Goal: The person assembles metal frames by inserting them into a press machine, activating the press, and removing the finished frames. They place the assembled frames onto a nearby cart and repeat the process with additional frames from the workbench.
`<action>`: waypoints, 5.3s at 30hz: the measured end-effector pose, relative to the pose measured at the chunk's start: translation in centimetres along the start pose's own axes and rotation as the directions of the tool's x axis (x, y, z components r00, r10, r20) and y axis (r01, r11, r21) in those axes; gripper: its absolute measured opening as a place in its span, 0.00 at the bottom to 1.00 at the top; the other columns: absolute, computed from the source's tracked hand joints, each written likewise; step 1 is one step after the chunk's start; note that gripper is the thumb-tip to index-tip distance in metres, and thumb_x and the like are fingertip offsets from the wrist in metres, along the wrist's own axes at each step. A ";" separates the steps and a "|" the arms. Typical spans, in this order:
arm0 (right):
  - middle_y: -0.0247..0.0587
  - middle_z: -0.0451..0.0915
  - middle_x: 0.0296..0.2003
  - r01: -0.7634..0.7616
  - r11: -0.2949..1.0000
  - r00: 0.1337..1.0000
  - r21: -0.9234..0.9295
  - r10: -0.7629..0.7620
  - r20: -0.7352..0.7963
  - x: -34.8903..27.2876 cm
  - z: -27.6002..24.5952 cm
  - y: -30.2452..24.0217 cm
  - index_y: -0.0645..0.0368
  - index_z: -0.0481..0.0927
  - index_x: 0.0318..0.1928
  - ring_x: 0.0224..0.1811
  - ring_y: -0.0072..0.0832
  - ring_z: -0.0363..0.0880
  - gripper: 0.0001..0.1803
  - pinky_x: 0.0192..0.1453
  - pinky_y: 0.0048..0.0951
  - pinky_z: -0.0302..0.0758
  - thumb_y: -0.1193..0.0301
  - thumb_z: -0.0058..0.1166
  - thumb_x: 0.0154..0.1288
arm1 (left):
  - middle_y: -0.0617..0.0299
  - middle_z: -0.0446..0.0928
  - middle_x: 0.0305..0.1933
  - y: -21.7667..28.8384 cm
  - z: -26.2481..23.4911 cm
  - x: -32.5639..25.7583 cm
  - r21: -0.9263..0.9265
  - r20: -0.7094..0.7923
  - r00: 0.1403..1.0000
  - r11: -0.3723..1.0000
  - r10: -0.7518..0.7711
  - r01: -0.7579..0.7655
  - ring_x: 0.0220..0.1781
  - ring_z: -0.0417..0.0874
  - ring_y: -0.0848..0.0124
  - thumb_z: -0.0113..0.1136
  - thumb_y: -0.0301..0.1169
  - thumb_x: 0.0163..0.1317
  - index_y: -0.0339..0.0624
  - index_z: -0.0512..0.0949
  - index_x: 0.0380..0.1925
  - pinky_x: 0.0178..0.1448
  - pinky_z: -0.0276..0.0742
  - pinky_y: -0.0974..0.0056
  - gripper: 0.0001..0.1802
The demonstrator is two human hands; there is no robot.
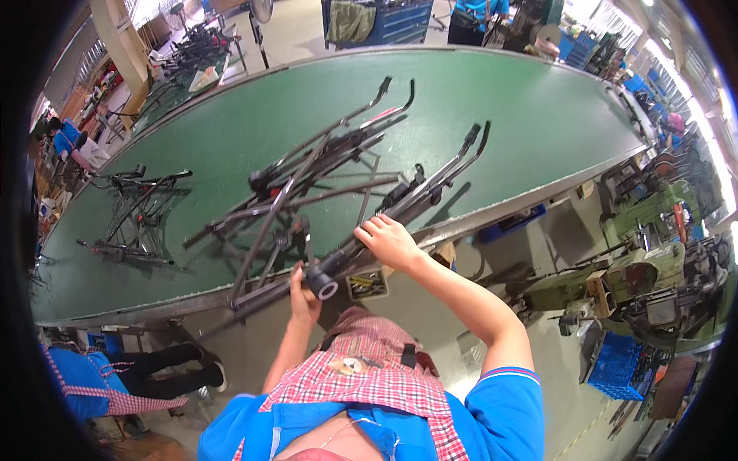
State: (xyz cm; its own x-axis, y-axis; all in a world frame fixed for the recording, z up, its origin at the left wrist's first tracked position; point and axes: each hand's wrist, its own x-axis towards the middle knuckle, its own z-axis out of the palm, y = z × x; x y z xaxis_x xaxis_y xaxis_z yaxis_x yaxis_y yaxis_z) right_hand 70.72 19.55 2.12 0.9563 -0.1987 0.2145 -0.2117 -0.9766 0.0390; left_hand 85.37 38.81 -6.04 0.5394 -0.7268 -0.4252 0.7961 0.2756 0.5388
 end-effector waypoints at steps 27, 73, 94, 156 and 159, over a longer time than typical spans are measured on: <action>0.57 0.79 0.36 -0.895 -0.270 -0.355 0.355 0.913 -0.202 -85.9 5.4 15.8 0.61 0.82 0.39 0.41 0.53 0.77 0.13 0.46 0.45 0.73 0.71 0.47 0.57 | 0.55 0.70 0.49 -40.0 16.0 -14.0 0.828 0.534 0.760 0.047 -0.371 -0.558 0.47 0.75 0.64 0.57 0.27 0.60 0.37 0.70 0.49 0.52 0.72 0.65 0.17; 0.56 0.81 0.36 -0.924 -0.380 -0.366 0.039 0.909 0.199 -94.2 13.7 24.4 0.64 0.82 0.35 0.42 0.51 0.79 0.15 0.48 0.40 0.75 0.70 0.53 0.47 | 0.47 0.75 0.46 -44.2 16.9 -14.7 0.899 0.137 0.844 -0.293 -0.518 -0.326 0.45 0.81 0.59 0.56 0.37 0.63 0.32 0.73 0.46 0.49 0.76 0.60 0.19; 0.40 0.77 0.30 0.193 -0.505 -0.119 0.841 0.839 0.531 -79.8 -11.0 16.8 0.68 0.76 0.43 0.27 0.23 0.75 0.14 0.33 0.22 0.72 0.74 0.60 0.57 | 0.47 0.75 0.44 -48.3 20.3 -12.8 0.795 0.230 0.687 -0.274 -0.689 -0.541 0.42 0.81 0.57 0.57 0.38 0.62 0.33 0.74 0.45 0.47 0.76 0.59 0.19; 0.32 0.77 0.27 -0.732 -0.028 0.456 0.681 0.723 0.519 -78.0 -13.6 26.9 0.64 0.79 0.35 0.32 0.16 0.72 0.06 0.38 0.22 0.69 0.73 0.56 0.60 | 0.54 0.79 0.36 -67.2 40.1 -18.6 0.647 0.292 0.466 0.532 -0.835 0.547 0.34 0.80 0.69 0.56 0.41 0.65 0.37 0.71 0.36 0.41 0.80 0.67 0.16; 0.30 0.75 0.31 -0.647 0.285 0.420 0.707 0.907 0.019 -77.9 -14.7 25.5 0.63 0.80 0.39 0.35 0.18 0.74 0.07 0.42 0.21 0.70 0.74 0.52 0.64 | 0.52 0.79 0.39 -65.5 39.0 -17.6 0.616 0.262 0.630 0.629 -0.731 0.475 0.34 0.80 0.68 0.56 0.41 0.65 0.37 0.70 0.35 0.39 0.79 0.67 0.17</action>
State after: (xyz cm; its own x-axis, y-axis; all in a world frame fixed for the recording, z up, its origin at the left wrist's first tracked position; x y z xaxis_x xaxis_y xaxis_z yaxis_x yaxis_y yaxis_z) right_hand -12.13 11.38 0.77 0.2137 -0.9710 0.1069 -0.5365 -0.2081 -0.8179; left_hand 12.98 9.04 -5.47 -0.3143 -0.8239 -0.4716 0.5879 -0.5589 0.5848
